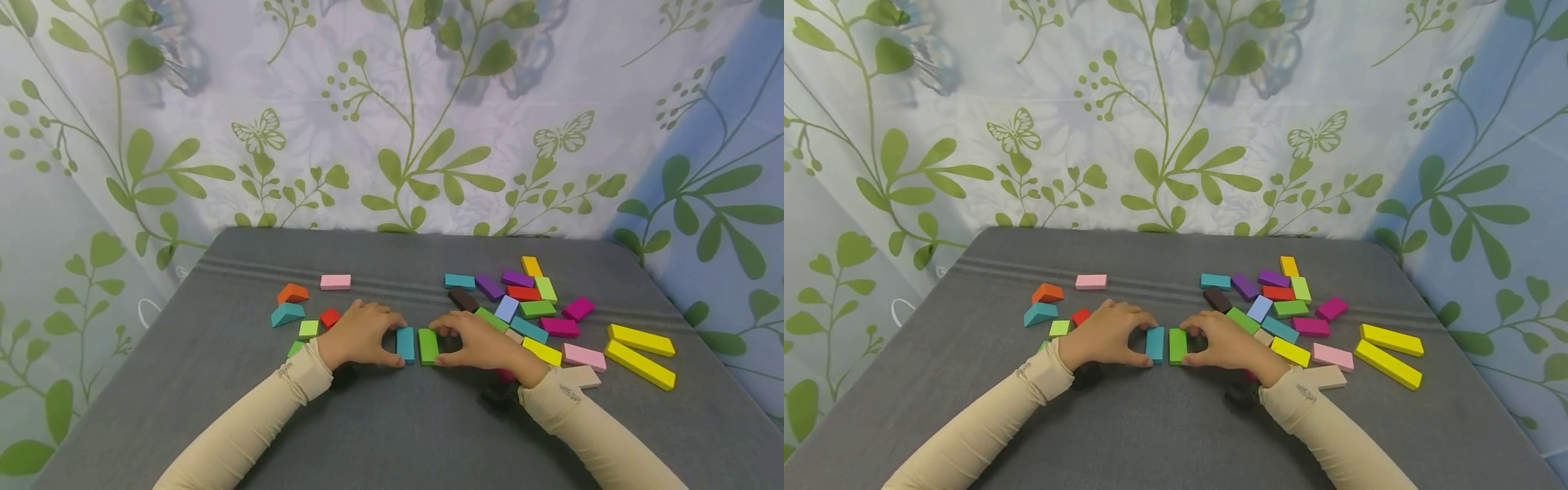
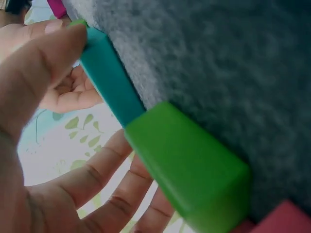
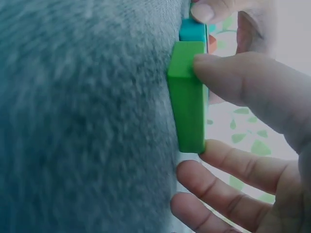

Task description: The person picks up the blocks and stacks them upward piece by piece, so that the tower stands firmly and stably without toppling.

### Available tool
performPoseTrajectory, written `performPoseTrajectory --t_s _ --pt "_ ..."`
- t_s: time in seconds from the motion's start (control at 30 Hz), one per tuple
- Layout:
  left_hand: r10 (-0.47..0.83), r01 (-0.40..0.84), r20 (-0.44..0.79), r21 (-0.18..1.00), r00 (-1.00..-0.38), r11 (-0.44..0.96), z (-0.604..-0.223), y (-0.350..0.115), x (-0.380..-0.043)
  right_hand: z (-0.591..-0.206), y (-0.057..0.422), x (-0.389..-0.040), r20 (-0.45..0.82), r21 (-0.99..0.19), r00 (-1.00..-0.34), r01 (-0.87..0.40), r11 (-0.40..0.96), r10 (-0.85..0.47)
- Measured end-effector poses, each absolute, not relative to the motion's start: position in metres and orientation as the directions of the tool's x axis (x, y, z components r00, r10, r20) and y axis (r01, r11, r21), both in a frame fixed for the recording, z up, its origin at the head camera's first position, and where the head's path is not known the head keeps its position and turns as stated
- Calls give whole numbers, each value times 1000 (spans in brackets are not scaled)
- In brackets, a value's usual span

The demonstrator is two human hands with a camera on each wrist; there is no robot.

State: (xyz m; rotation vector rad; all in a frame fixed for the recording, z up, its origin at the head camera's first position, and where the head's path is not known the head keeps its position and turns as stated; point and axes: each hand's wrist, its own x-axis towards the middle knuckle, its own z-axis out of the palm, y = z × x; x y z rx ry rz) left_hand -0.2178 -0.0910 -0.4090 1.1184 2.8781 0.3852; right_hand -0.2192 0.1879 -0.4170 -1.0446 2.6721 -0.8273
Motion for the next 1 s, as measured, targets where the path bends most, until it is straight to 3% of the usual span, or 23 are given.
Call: performPoseTrajectory --t_s 0.57,1.0 --pt "660 556 14 553 -751 620 -424 -114 -232 -435 181 -222 84 -656 -773 -518 549 -629" --pt "693 565 15 591 -721 576 -428 -117 -237 -434 178 -217 70 -651 -786 -502 569 -614"
